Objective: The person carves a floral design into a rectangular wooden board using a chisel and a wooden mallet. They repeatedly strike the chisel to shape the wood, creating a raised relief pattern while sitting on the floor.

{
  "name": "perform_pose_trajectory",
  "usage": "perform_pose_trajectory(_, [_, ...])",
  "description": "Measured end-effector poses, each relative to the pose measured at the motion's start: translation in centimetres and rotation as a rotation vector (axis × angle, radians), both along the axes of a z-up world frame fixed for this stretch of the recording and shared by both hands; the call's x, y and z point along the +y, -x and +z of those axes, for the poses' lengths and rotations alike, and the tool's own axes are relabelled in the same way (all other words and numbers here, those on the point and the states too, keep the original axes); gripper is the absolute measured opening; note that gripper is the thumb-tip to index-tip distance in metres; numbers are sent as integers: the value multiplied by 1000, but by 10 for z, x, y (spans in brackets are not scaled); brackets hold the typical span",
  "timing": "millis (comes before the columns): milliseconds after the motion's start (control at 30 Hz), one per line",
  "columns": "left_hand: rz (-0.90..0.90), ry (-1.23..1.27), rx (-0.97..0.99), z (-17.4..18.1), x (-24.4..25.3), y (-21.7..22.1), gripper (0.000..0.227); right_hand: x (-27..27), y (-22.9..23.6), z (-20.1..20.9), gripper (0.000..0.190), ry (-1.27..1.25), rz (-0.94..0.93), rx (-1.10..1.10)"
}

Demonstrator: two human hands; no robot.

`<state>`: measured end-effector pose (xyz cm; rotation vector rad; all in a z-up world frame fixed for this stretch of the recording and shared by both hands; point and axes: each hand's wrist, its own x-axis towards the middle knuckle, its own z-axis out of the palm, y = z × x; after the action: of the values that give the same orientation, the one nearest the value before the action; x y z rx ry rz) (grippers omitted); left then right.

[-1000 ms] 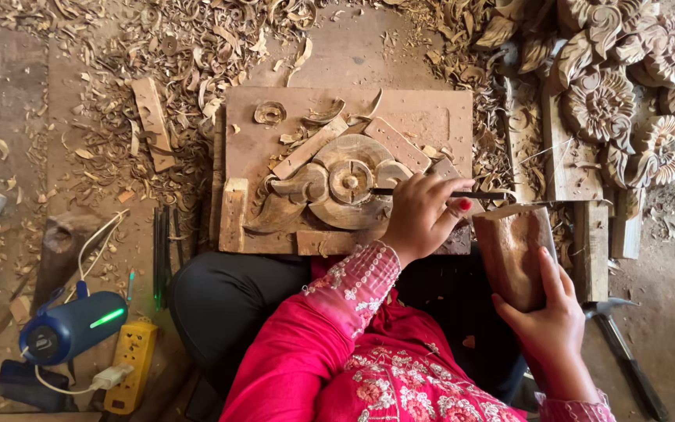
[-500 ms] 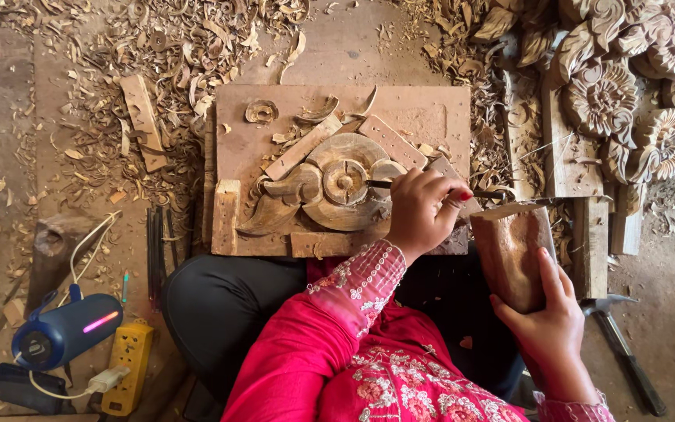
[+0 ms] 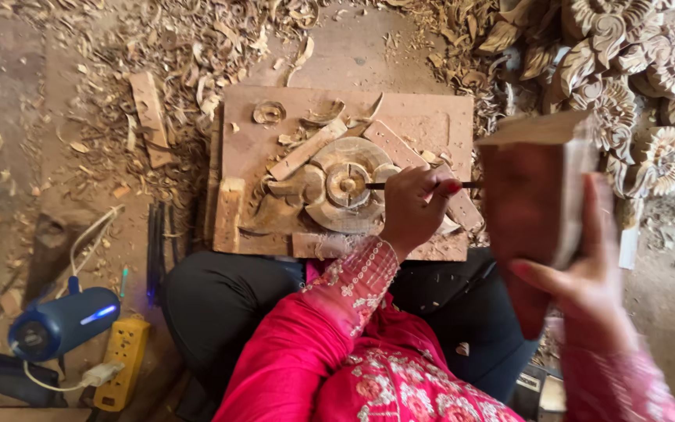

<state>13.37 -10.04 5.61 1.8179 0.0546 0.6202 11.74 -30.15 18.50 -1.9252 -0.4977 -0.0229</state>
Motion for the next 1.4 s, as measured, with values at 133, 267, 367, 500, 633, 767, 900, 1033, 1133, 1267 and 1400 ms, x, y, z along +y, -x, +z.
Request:
perform_pose_trajectory(133, [-66, 73, 15, -4, 0, 3, 38, 2, 11, -3, 99, -654, -302, 304])
perform_pose_trajectory(267, [-40, 67, -79, -5, 8, 4, 42, 10, 8, -5, 120, 132, -8, -74])
perform_pose_trajectory(367, [-13, 73, -42, -11, 11, 5, 44, 2, 10, 2, 118, -165, -45, 320])
perform_pose_trajectory(500, [-2, 251, -8, -19, 15, 7, 48, 3, 7, 4, 114, -540, -194, 291])
perform_pose_trajectory(633, [58, 240, -91, -17, 24, 7, 48, 20, -9, 2, 122, 136, 31, 75])
perform_pose_trajectory(767, [66, 162, -38, -15, 24, 4, 42, 28, -2, 3, 121, -306, 31, 198])
perform_pose_trajectory(900, [-175, -394, -33, -7, 11, 22, 15, 23, 14, -9, 115, -552, -49, 201])
perform_pose_trajectory(1033, [-316, -523, -142, -10, 19, 49, 26, 12, 15, -38, 116, -392, -186, 264])
perform_pose_trajectory(1133, [-221, 27, -159, -21, 68, 54, 4, 4, 15, -58, 120, -271, -198, 272])
perform_pose_trajectory(1267, [171, 116, 296, -36, 143, 74, 6, 5, 21, -70, 123, -277, -197, 329])
perform_pose_trajectory(1400, [342, 399, 161, -47, 157, 86, 16, 15, 27, -74, 123, -220, -181, 300])
